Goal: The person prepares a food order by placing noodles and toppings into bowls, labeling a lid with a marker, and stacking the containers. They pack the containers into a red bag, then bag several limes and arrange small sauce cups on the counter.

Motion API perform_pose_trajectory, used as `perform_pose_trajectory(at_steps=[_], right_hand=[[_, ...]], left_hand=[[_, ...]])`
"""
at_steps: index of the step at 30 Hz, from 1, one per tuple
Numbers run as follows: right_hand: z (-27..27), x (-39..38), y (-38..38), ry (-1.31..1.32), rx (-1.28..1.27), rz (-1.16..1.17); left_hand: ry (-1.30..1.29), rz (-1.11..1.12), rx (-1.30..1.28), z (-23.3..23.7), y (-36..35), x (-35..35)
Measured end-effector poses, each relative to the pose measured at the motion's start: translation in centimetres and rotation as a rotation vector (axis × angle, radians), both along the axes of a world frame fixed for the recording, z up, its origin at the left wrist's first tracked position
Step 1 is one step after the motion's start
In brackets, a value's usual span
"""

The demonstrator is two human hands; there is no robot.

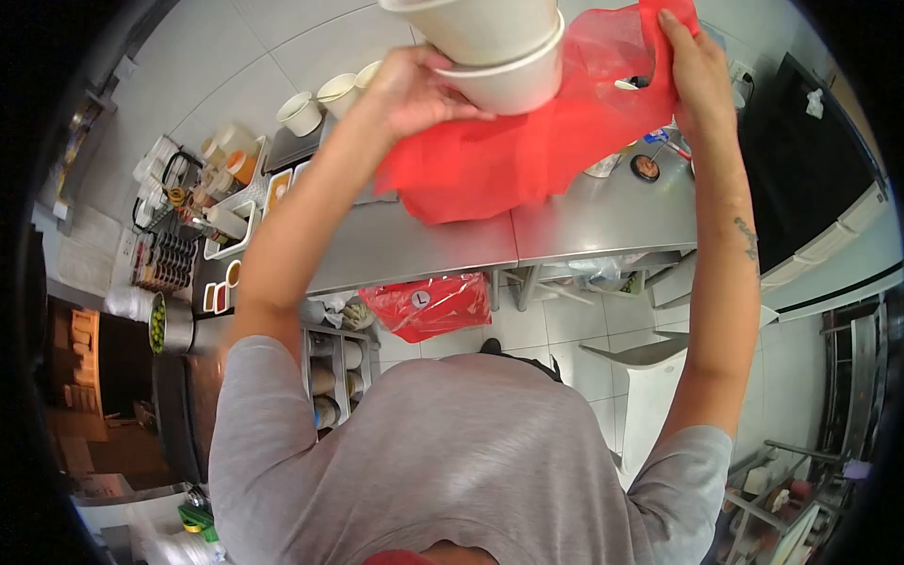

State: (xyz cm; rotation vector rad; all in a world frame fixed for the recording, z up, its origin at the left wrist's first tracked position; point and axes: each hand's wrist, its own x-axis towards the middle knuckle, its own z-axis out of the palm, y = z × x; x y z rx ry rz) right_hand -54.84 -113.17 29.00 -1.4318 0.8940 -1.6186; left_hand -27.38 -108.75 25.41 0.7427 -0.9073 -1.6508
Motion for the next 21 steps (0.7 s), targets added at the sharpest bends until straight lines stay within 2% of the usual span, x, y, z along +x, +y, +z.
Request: perform_pose_trajectory(at_steps=[1,2,7,11,14,18,21], right_hand=[[0.5,-0.1,-0.3,-0.102,0.090,0.039],[0.6,-0.6,-1.4,-0.098,0.075,0.045],[-0.1,0.6,-1.7,-0.092,0.059,0.254],[-1.6,0.3,-0.6,-0.211,-0.062,0.209],[-1.3,0.6,2.9,-0.266,-0.134,0.223],[-2.2,0.7,4.3,-0.225,-0.211,0.246],[-2.4,0.2,4.6,-0.181,-0.244,0.255]], left_hand=[[-0.004,-0.046,0.008,-0.7,-0.9,-0.5],[-0.022,0.002,0.030,-1.7,-1.1,-1.3],[-0.110,-0.047,0.227,-9.3,-3.9,-2.5],[-0.176,0.004,0.249,-14.5,-4.3,-2.7],[-0.303,-0.116,0.387,-19.9,-4.1,-2.0],[-0.464,-0.255,0.287,-21.2,-1.9,-4.9],[-0.677,-0.300,0.121,-21.7,-1.2,-6.4]])
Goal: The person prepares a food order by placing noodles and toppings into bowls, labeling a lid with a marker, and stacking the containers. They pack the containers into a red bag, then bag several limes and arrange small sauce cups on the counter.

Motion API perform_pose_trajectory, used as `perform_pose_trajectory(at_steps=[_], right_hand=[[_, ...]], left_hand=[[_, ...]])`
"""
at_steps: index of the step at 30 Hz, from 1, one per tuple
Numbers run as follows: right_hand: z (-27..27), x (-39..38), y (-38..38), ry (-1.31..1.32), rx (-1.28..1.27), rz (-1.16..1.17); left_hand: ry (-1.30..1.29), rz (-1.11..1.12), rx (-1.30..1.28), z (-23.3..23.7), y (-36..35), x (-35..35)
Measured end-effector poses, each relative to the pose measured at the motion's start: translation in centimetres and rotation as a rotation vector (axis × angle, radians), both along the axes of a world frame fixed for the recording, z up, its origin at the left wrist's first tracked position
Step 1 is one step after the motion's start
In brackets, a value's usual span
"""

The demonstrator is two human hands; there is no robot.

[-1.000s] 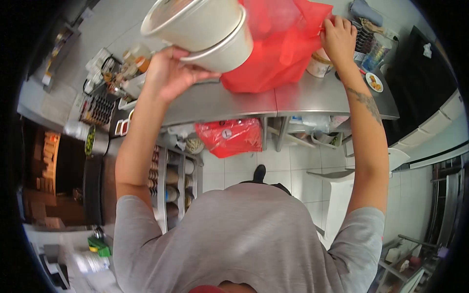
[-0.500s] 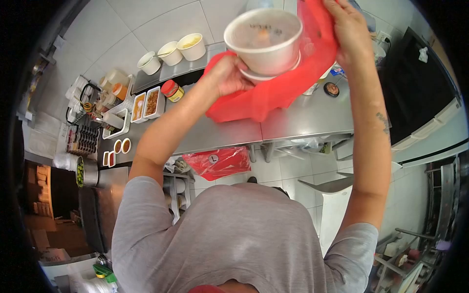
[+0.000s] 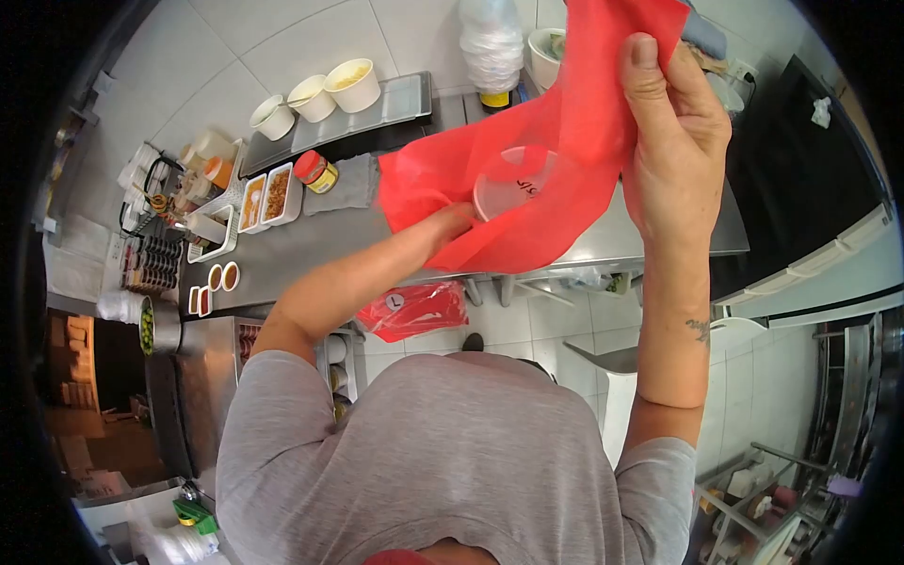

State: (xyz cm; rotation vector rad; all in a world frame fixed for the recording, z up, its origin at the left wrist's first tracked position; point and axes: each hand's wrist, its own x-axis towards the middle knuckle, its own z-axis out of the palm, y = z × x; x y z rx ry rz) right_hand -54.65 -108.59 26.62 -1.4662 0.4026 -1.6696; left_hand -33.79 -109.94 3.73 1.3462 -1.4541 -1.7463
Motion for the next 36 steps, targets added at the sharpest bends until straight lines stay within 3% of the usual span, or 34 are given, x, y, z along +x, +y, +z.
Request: perform_pose_trajectory(at_steps=[5,10,17,21,28,33,36], right_hand=[[0.6,-0.5,1.1,0.039,-0.080,-0.114],[0.3,-3.0,2.4,0.023,0.051,-0.234],[0.0,-2.5,3.7,-0.020,0.112,-0.203],[1.1,-1.5,0.6,-0.023,0.096,-0.197],[1.1,-1.4,0.6,0.002,0.142,-0.209],[-0.1,-1.9,1.7,0.023,0.132,-0.232],[0.4,-2.2,1.9,0.006,0.139,-0.270]], left_hand=[[-0.464,-0.134,-0.444,0.5,-0.1,0.1],[-0.855,-0.150,-0.963,1.1,-2.0,1.8],[-0.985,-0.325,-1.295,0.2,-8.6,1.9],[-0.925,-0.330,-1.269,2.2,-9.9,0.7],[-0.718,-0.074,-1.045,7.2,-11.3,1.1],[-0.625,0.063,-0.907,7.3,-7.4,1.5],[-0.570,0.019,-0.797,5.0,-2.7,1.6]])
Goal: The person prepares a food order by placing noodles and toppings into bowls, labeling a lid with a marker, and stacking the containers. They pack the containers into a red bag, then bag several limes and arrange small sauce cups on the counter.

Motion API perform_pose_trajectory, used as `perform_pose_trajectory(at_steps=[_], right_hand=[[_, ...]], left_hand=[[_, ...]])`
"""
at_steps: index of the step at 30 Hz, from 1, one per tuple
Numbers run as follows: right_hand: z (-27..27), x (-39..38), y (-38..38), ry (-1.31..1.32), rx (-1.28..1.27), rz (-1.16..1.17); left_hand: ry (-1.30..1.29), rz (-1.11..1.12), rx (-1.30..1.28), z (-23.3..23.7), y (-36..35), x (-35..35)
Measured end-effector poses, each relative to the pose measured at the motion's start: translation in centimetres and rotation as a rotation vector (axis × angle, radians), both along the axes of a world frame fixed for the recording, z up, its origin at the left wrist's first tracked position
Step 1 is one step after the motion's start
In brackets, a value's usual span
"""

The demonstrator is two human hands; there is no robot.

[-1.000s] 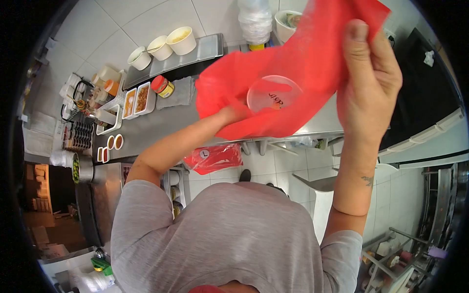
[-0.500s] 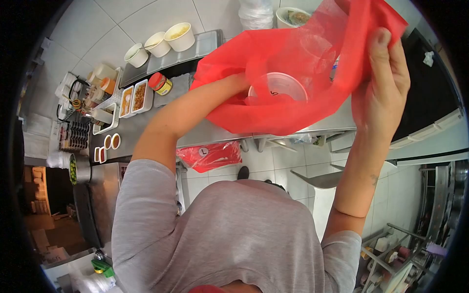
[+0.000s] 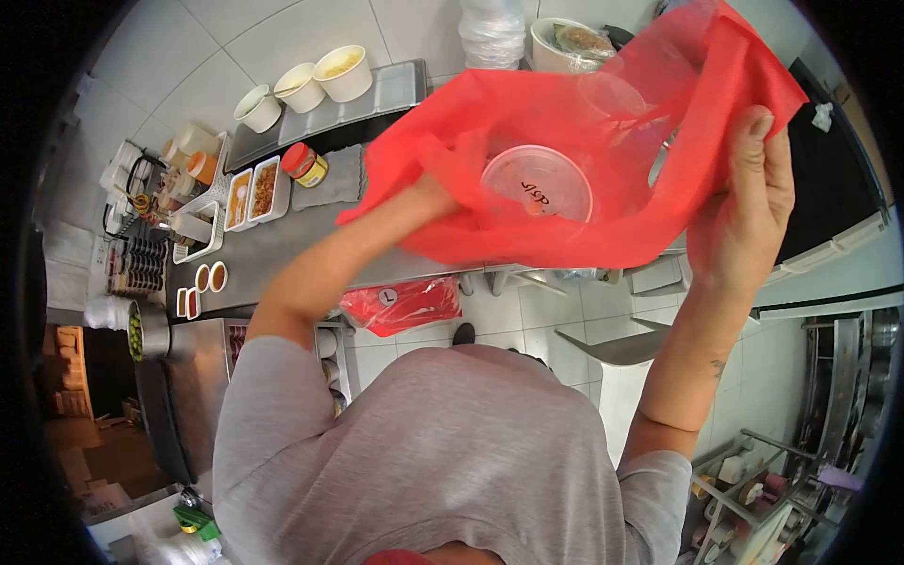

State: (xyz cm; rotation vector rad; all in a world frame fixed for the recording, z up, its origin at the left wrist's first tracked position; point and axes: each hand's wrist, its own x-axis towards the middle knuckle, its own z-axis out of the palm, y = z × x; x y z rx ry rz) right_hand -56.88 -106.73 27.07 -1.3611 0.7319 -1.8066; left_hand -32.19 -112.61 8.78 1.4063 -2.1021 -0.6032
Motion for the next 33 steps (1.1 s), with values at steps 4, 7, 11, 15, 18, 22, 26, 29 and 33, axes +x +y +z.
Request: perform_pose_trajectory(at_steps=[4,7,11,15,18,22,26,29,33], right_hand=[[0.2,0.9,0.6,-0.055,0.005,-0.033],[0.4,3.1,1.0,-0.077,-0.039,-0.047],[1.3,2.8,-3.1,-0.025,-0.103,0.057],[3.9,2.7,-7.5,0.026,-0.147,0.098],[5.1,4.8,-8.0,0.033,-0.212,0.224],[5.4,5.4,-8.1,0.097,-0.271,0.286],[1.6,0.1,-9.8,0.117,-0.124,0.289],[-5.2,-0.6,-6.4,0.081,-0.126,0.367],[-21.9,-4.7,-3.3,0.465,0.464,0.330]], left_hand=[[0.090,-0.148,0.099,-3.9,4.4,-0.8],[0.020,-0.110,0.128,-4.2,3.9,-1.7],[-0.148,-0.050,0.119,-2.8,2.4,-2.1],[-0.348,0.020,0.166,0.1,-0.5,-1.5],[-0.477,0.069,0.242,1.8,-2.1,-1.0],[-0.625,-0.012,0.304,-4.2,-5.3,2.7],[-0.753,0.009,0.288,2.4,1.2,5.8],[-0.784,0.056,0.238,4.8,3.0,6.7],[-0.572,-0.006,0.077,4.6,5.0,6.4]])
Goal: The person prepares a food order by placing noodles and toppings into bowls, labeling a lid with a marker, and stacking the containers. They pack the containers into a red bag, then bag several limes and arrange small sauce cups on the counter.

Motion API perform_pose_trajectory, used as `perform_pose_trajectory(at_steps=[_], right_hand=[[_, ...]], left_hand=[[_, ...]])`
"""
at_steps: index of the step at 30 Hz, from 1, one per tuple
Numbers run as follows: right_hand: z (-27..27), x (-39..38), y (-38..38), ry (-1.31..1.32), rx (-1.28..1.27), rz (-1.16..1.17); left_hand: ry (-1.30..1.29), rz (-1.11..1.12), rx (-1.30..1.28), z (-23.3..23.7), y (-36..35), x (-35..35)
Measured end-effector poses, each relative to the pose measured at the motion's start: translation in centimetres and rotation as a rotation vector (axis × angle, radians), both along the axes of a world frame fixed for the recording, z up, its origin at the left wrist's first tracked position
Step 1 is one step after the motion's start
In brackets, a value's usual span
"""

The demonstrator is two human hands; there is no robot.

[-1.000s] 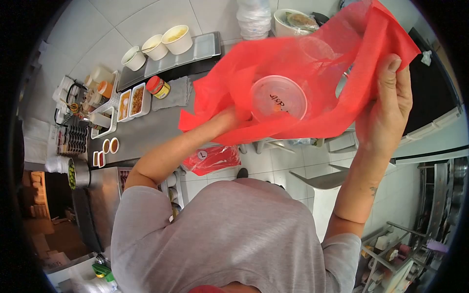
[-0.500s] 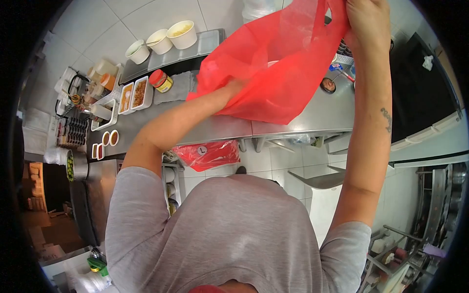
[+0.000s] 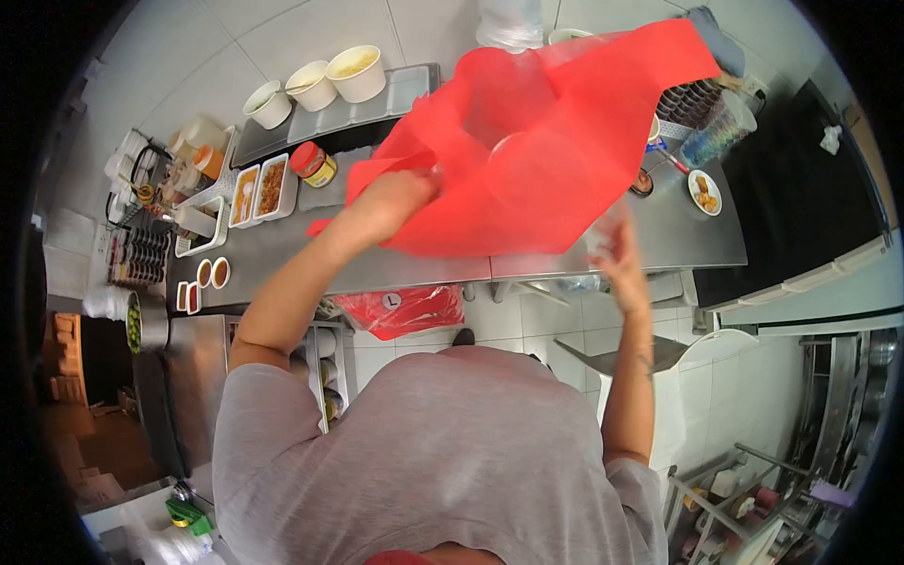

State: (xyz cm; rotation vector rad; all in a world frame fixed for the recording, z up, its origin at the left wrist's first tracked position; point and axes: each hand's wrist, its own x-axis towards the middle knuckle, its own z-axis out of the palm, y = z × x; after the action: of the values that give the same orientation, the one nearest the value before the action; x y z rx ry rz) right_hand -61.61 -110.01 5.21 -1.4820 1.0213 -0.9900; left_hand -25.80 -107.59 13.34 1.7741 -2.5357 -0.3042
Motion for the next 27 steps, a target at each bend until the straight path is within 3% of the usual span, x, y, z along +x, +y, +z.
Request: perform_pose_trajectory(at_steps=[1,3,4,6,7,9,11,12,13,15,18,20,22,23,25,27], right_hand=[[-2.6,1.0,0.4,0.126,0.019,0.033],[-5.9,4.1,-0.1,0.000,0.190,0.030],[-7.9,4.9,-1.5,0.163,-0.028,-0.054],[-9.5,6.9,-3.7,0.478,-0.471,-0.225],[-9.0,7.4,-3.9,0.450,-0.436,-0.271],[-7.6,8.4,-3.8,0.399,-0.359,-0.361],[-8.2,8.9,-5.8,0.559,-0.417,-0.351],[-8.3,9.1,-6.9,0.642,-0.444,-0.346],[-7.8,9.6,-7.4,0.651,-0.401,-0.367],[-6.9,11.1,-8.4,0.660,-0.318,-0.409],[-8.9,10.7,-11.1,0.687,-0.382,-0.202],[-6.5,10.8,-9.7,0.488,-0.467,-0.236],[-2.6,11.0,-7.5,0.349,-0.502,-0.284],[-0.7,11.2,-6.2,0.308,-0.494,-0.318],[0.1,11.6,-4.9,0.262,-0.566,-0.307],[-0.1,12.1,-4.1,0.271,-0.684,-0.251]], left_hand=[[0.078,-0.020,-0.021,-0.3,0.6,-0.7],[0.141,-0.104,-0.284,-3.0,2.0,-2.2],[0.168,-0.149,-0.422,-3.8,2.3,-3.0],[-0.017,-0.117,0.017,-0.4,3.1,-5.2],[-0.110,-0.098,0.236,0.8,3.3,-5.5],[-0.056,-0.068,0.056,-1.9,2.9,-4.5],[-0.068,-0.035,-0.155,-3.7,2.4,-3.3],[0.077,0.003,-0.133,-3.8,2.0,-2.7],[0.222,0.041,-0.111,-3.6,1.5,-1.9],[0.270,0.108,-0.117,-3.3,1.5,-0.9],[0.071,0.183,-0.165,0.4,2.8,-0.4],[0.068,0.220,-0.141,4.4,3.9,-0.8],[0.660,0.126,-0.355,6.6,5.8,-1.9],[0.695,0.029,-0.584,7.7,6.4,-3.2],[0.606,-0.112,-0.818,8.1,6.3,-5.7],[0.405,-0.181,-0.730,6.0,5.3,-7.4]])
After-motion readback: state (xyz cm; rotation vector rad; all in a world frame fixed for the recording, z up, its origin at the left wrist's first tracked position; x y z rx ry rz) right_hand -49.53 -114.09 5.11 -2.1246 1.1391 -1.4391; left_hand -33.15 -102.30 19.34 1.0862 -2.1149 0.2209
